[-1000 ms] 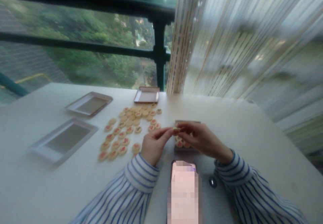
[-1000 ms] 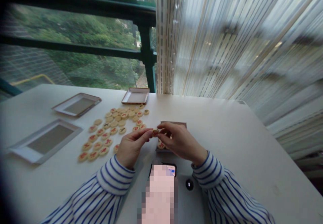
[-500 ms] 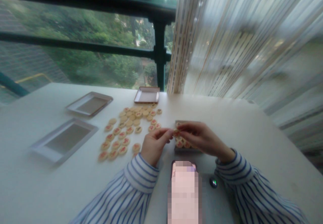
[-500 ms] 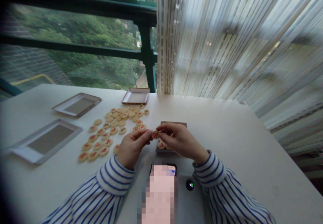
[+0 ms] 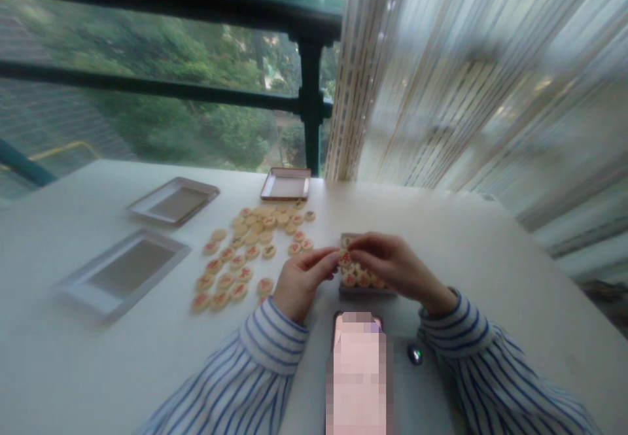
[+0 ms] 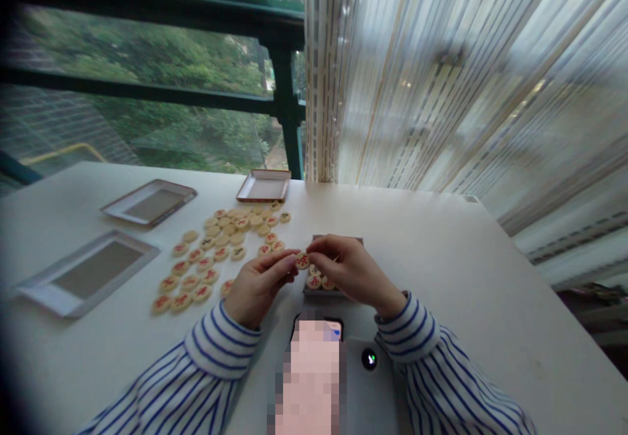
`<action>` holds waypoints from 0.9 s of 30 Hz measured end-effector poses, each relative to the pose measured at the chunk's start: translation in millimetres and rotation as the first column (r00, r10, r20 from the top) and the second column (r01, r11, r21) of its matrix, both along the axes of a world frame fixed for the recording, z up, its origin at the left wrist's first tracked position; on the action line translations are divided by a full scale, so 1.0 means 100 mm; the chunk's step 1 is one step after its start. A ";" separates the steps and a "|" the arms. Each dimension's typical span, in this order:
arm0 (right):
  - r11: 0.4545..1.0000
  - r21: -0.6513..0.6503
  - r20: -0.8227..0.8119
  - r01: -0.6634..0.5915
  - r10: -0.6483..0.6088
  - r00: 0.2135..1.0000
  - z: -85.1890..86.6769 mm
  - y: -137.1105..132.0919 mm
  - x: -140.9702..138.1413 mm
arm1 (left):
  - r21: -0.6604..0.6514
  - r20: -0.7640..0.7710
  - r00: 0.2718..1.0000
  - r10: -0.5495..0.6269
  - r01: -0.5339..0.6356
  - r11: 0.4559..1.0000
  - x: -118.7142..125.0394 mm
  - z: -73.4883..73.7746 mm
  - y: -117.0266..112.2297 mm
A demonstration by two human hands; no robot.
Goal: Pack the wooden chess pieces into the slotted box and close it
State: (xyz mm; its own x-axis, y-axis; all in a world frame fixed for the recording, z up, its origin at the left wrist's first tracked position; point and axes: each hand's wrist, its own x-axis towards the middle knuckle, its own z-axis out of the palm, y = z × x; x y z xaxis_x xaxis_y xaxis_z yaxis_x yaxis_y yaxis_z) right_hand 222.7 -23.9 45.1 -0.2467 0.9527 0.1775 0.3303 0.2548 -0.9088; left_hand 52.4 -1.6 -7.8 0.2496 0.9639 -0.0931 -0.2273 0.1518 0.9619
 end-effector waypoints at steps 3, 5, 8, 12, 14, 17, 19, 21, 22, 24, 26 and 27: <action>0.999 0.041 0.056 0.010 -0.013 0.998 0.01 -0.01 -0.01 | -0.003 0.005 1.000 0.004 -0.004 1.000 0.00 -0.01 0.00; 0.998 0.069 0.094 0.002 -0.008 0.996 0.01 -0.01 -0.01 | -0.008 0.007 1.000 0.007 -0.007 1.000 0.00 -0.01 0.01; 0.994 0.104 0.135 -0.027 0.013 0.991 0.01 -0.03 -0.02 | -0.019 0.016 1.000 0.008 -0.008 1.000 0.00 0.00 0.01; 0.986 0.156 0.184 -0.052 0.023 0.983 0.02 -0.04 -0.03 | -0.032 0.029 0.999 0.016 -0.015 0.999 0.00 0.00 0.00; 0.981 0.182 0.209 -0.060 0.021 0.978 0.03 -0.04 -0.03 | -0.035 0.031 0.999 0.019 -0.017 0.999 0.00 0.00 0.00; 0.975 0.211 0.240 -0.063 0.011 0.971 0.03 -0.04 -0.03 | -0.038 0.034 0.999 0.030 -0.028 0.999 0.00 0.00 0.00; 0.974 0.219 0.259 -0.062 0.004 0.966 0.03 -0.05 -0.03 | -0.038 0.031 0.999 0.035 -0.033 0.999 0.01 0.00 0.01; 0.973 0.222 0.276 -0.061 -0.003 0.961 0.03 -0.05 -0.04 | -0.035 0.029 0.999 0.037 -0.036 0.999 0.01 0.00 0.01; 0.972 0.226 0.285 -0.059 -0.008 0.958 0.03 -0.05 -0.04 | -0.035 0.029 0.999 0.038 -0.037 0.999 0.01 0.00 0.01; 0.969 0.239 0.306 -0.059 -0.018 0.952 0.02 -0.05 -0.04 | -0.035 0.029 0.999 0.040 -0.039 0.999 0.01 0.00 0.00; 0.964 0.257 0.328 -0.062 -0.027 0.944 0.02 -0.04 -0.04 | -0.032 0.024 0.999 0.036 -0.036 0.999 0.01 0.01 0.00; 0.963 0.263 0.341 -0.065 -0.030 0.940 0.02 -0.04 -0.03 | -0.029 0.020 0.999 0.036 -0.036 0.999 0.02 0.01 0.00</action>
State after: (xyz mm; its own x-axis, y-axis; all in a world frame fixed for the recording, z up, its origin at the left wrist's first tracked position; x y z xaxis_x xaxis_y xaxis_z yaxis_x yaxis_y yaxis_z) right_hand 219.2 -27.7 46.9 -0.3529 0.8766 0.3271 0.5994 0.4802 -0.6404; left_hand 53.9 -1.4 -7.1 0.2170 0.9693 -0.1157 -0.2528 0.1703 0.9524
